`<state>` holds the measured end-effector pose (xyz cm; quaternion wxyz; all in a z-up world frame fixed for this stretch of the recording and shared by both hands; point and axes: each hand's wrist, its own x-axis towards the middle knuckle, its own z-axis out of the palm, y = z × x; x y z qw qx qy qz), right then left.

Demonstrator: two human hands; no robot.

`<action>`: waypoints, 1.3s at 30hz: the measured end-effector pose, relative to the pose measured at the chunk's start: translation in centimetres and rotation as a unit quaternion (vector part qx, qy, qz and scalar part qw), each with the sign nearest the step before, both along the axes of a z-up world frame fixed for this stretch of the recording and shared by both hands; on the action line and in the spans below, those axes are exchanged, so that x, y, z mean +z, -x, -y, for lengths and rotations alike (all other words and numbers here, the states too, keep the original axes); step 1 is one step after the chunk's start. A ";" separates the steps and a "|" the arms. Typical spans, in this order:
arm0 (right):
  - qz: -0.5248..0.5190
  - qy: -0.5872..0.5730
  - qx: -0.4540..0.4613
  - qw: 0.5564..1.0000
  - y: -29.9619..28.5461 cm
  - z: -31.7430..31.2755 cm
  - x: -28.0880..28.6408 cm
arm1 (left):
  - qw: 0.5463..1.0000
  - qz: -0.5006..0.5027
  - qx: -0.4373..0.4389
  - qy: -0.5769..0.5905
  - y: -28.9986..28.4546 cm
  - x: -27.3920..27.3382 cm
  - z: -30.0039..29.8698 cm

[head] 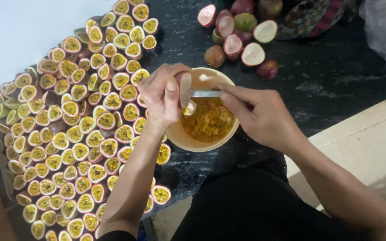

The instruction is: Scooping pulp from halved passion fruits into a bowl using a spoon

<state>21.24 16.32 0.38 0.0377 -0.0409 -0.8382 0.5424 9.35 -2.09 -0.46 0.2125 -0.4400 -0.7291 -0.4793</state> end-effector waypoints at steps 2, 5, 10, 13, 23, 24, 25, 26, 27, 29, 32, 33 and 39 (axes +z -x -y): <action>0.014 -0.010 0.013 1.000 -0.6 0.1 0.0 | 1.000 -0.002 0.019 -0.005 0.3 -0.4 0.1; 0.027 -0.018 0.017 0.999 -1.0 0.4 -0.3 | 0.999 0.008 0.043 -0.002 0.1 0.1 0.5; 0.000 0.008 -0.021 1.000 -0.6 0.1 -0.5 | 0.997 0.053 0.053 0.010 -0.4 0.0 0.7; -0.054 0.114 -0.038 0.991 0.2 0.0 -1.0 | 0.980 0.189 0.057 0.002 -0.4 0.5 0.3; -0.109 0.057 -0.239 0.963 2.0 -4.1 -6.4 | 0.937 0.226 0.056 0.259 11.6 -2.5 -6.2; -0.117 0.055 -0.269 0.954 2.1 -4.9 -7.7 | 0.929 0.190 0.028 0.316 13.4 -4.2 -8.1; -0.120 0.048 -0.276 0.952 2.2 -5.6 -8.6 | 0.931 0.187 0.020 0.312 14.7 -5.8 -9.8; -0.113 0.024 -0.284 0.952 2.2 -6.3 -9.6 | 0.925 0.122 0.002 0.359 15.8 -7.4 -11.4; -0.105 0.000 -0.293 0.950 2.1 -6.9 -10.6 | 0.914 0.055 -0.015 0.402 16.9 -9.0 -13.2; -0.064 -0.022 -0.309 0.949 1.9 -7.4 -10.4 | 0.878 0.006 0.016 0.479 19.6 -13.7 -16.3; -0.048 -0.064 -0.304 0.949 1.0 -7.9 -12.5 | 0.839 -0.024 0.020 0.543 19.6 -13.4 -16.1; -0.083 -0.091 -0.291 0.949 0.8 -8.2 -13.5 | 0.849 -0.013 -0.009 0.528 19.3 -11.8 -15.6; -0.065 -0.058 -0.161 0.983 -0.4 -7.0 -12.9 | 0.961 0.165 0.004 0.222 15.1 -4.6 -8.5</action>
